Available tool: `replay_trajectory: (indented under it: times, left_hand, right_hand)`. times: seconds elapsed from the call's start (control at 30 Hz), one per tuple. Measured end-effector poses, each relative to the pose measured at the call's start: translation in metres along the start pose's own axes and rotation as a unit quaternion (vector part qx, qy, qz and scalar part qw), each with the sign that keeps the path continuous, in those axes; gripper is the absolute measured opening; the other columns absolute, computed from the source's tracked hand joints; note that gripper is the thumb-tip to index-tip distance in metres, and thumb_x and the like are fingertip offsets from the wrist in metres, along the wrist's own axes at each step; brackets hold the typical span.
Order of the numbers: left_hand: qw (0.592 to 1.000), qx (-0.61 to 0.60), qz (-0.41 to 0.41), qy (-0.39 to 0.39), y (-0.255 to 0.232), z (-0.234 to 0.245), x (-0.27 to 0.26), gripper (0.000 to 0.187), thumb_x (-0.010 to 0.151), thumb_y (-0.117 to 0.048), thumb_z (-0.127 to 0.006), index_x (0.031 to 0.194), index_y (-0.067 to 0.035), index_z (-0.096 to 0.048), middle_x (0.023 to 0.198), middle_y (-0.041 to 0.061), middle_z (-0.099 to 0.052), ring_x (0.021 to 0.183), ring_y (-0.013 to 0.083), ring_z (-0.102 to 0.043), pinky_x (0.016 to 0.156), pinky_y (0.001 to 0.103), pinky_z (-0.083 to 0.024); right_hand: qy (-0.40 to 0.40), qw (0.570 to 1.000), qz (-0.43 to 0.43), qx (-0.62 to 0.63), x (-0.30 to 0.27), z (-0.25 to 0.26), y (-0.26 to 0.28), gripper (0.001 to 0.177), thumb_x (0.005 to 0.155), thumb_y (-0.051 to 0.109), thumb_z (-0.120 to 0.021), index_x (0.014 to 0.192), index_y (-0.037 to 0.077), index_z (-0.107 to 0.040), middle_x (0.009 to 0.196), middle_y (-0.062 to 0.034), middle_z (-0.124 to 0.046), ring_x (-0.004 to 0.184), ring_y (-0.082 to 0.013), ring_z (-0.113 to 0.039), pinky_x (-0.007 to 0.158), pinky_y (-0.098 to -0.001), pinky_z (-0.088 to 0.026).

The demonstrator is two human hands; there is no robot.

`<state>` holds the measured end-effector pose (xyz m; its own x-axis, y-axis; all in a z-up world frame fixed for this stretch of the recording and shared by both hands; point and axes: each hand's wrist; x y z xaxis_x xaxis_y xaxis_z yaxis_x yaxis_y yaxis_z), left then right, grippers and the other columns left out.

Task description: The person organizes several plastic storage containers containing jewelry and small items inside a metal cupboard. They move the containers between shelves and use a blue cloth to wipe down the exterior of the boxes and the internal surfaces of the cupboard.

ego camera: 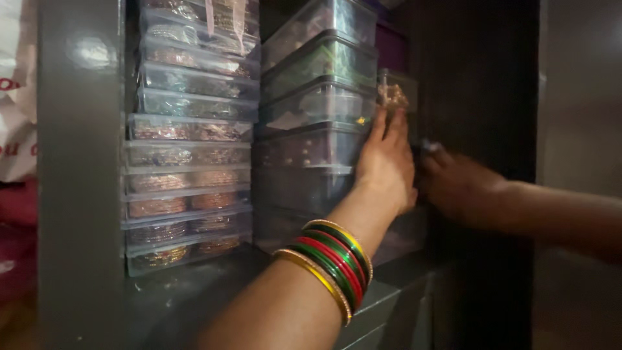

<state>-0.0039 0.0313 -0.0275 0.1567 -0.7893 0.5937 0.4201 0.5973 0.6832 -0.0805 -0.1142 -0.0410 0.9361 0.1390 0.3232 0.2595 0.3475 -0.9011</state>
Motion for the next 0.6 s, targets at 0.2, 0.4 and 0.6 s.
replay_trajectory:
  times: [0.2, 0.4, 0.6]
  left_hand:
    - [0.999, -0.015, 0.009, -0.034, 0.006, -0.004, -0.01, 0.084, 0.092, -0.063, -0.048, 0.151, -0.004, -0.043, 0.165, 0.022, -0.023, 0.154, 0.0394, -0.007, 0.119, 0.061, 0.004]
    - [0.998, -0.05, 0.005, -0.031, -0.004, -0.011, -0.008, 0.071, 0.095, -0.053, -0.044, 0.152, -0.011, -0.041, 0.164, 0.023, -0.022, 0.154, 0.0391, -0.008, 0.119, 0.061, 0.004]
    - [0.996, -0.084, -0.01, -0.033, -0.012, -0.02, -0.003, 0.059, 0.099, -0.039, -0.039, 0.154, -0.015, -0.04, 0.165, 0.02, -0.024, 0.155, 0.0365, -0.011, 0.121, 0.059, 0.003]
  right_hand:
    - [0.107, 0.984, -0.054, 0.128, -0.006, -0.017, 0.031, 0.041, 0.088, 0.014, -0.067, 0.125, 0.0, -0.059, 0.141, -0.0205, -0.049, 0.137, -0.0417, -0.041, 0.114, -0.0479, -0.039]
    - [0.088, 0.915, -0.216, 0.33, -0.016, -0.016, 0.049, 0.054, 0.079, 0.017, -0.077, 0.125, -0.001, -0.055, 0.132, -0.0261, -0.055, 0.113, -0.0386, -0.068, 0.1, -0.043, -0.056]
    - [0.054, 0.816, -0.374, 0.436, -0.011, -0.01, 0.078, 0.073, 0.075, 0.012, -0.083, 0.135, -0.001, -0.043, 0.148, -0.0267, -0.036, 0.111, -0.0496, -0.063, 0.092, -0.0489, -0.057]
Point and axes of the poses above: each hand's wrist, its own x-axis towards the middle knuckle, its own z-axis out of the back of the hand, y = z × x
